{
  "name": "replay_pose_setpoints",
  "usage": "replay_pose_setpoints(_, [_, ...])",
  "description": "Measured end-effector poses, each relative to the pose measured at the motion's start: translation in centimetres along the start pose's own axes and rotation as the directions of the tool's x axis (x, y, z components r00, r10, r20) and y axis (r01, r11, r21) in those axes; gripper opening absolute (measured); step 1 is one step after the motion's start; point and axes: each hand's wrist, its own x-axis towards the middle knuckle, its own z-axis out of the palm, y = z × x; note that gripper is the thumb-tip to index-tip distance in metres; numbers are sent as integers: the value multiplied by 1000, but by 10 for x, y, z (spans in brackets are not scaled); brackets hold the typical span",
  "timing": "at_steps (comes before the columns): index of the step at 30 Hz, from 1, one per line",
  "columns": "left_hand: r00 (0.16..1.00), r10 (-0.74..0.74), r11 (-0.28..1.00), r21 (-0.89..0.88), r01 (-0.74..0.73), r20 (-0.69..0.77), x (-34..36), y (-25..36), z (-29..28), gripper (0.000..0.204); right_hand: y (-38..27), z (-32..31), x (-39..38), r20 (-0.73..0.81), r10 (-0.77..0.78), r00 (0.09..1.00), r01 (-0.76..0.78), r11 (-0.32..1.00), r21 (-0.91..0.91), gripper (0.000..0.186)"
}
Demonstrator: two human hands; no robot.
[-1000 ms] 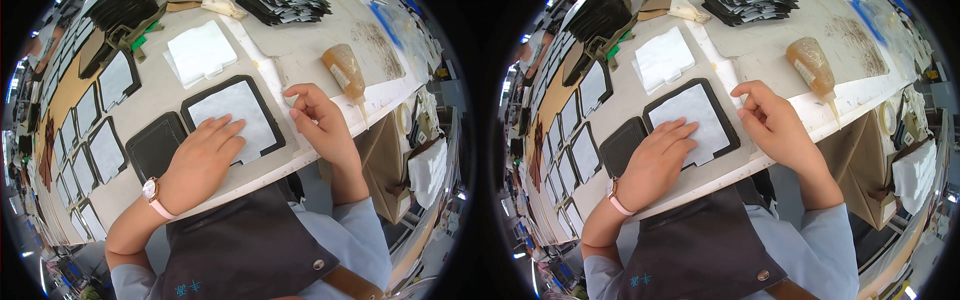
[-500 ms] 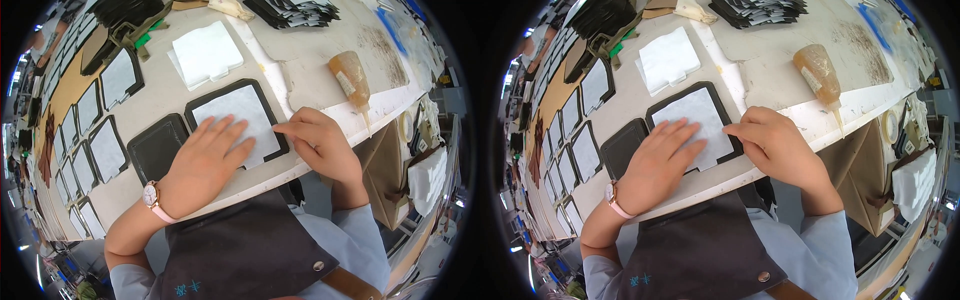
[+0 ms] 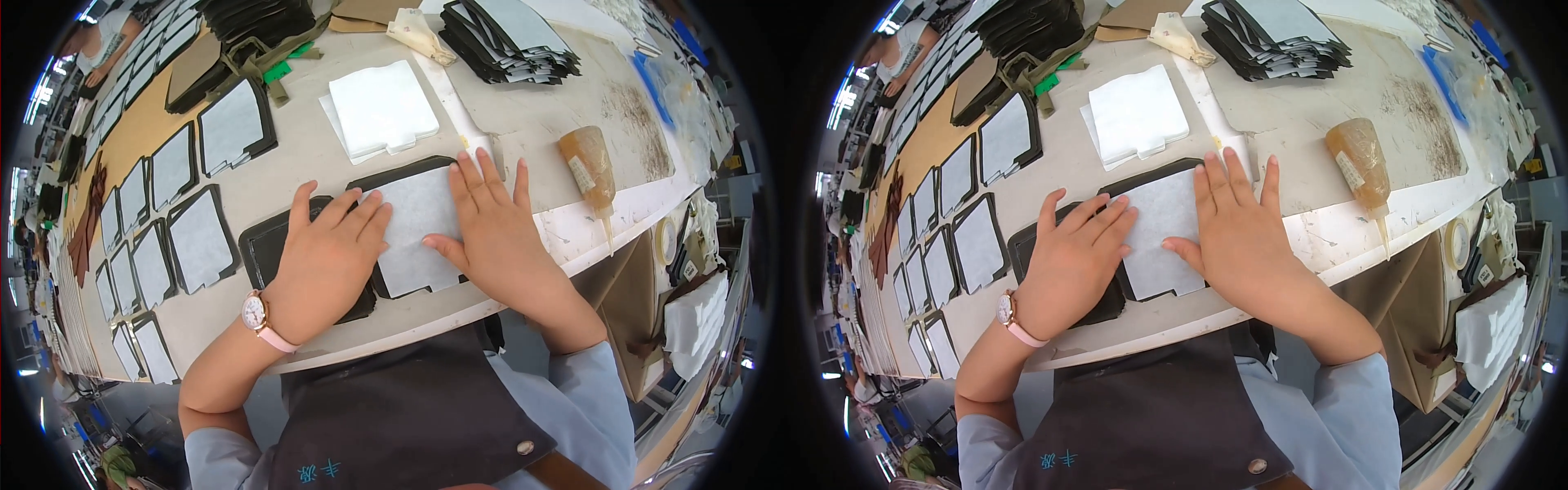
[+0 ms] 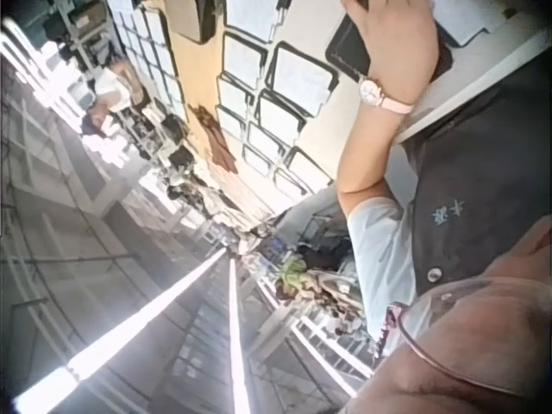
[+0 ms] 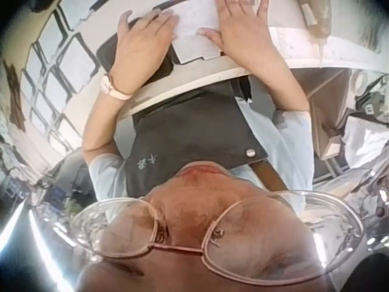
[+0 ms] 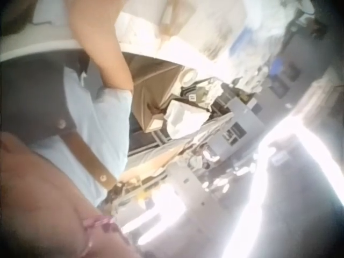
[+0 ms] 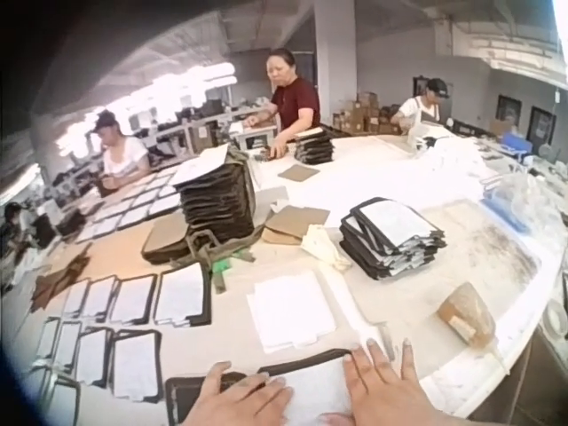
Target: Applying adhesive to leather panels and bonding them with protective lining sheets.
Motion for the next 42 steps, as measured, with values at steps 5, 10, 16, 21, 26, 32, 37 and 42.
replay_pose_setpoints(5, [998, 24, 998, 54, -21, -54, 0, -14, -6, 36, -10, 3, 16, -12, -257, 966, 255, 955, 149, 85])
replay_pose_setpoints(10, [1000, 6, 999, 34, -6, 1, -6, -24, -9, 38, 6, 9, 13, -66, 54, 996, -60, 994, -96, 88])
replay_pose_setpoints(16, [994, 105, 993, -61, -106, -11, -3, -33, -10, 34, -24, -11, -6, 115, -484, 868, 429, 846, 318, 84])
replay_pose_setpoints(21, [984, 165, 978, -138, -154, 72, -34, -10, -18, 31, 22, -33, -3, 164, -790, 591, 258, 378, 889, 65])
replay_pose_setpoints(26, [964, 258, 928, -293, -228, 69, -28, -8, -35, 27, 23, -53, 65, 68, -196, 978, 86, 681, 727, 35])
replay_pose_setpoints(32, [999, 33, 976, -216, -31, 7, 19, -44, -21, 30, 14, 26, 164, -325, -273, 905, 354, 908, 224, 27])
replay_pose_setpoints(37, [995, -93, 982, -165, 95, 19, 34, -83, 4, 34, 7, 31, 173, -171, -296, 940, 300, 954, -4, 6])
replay_pose_setpoints(42, [988, -16, 986, -166, -10, -153, 50, -106, 38, 40, 15, 30, 171, -230, -221, 948, 255, 958, 133, 6])
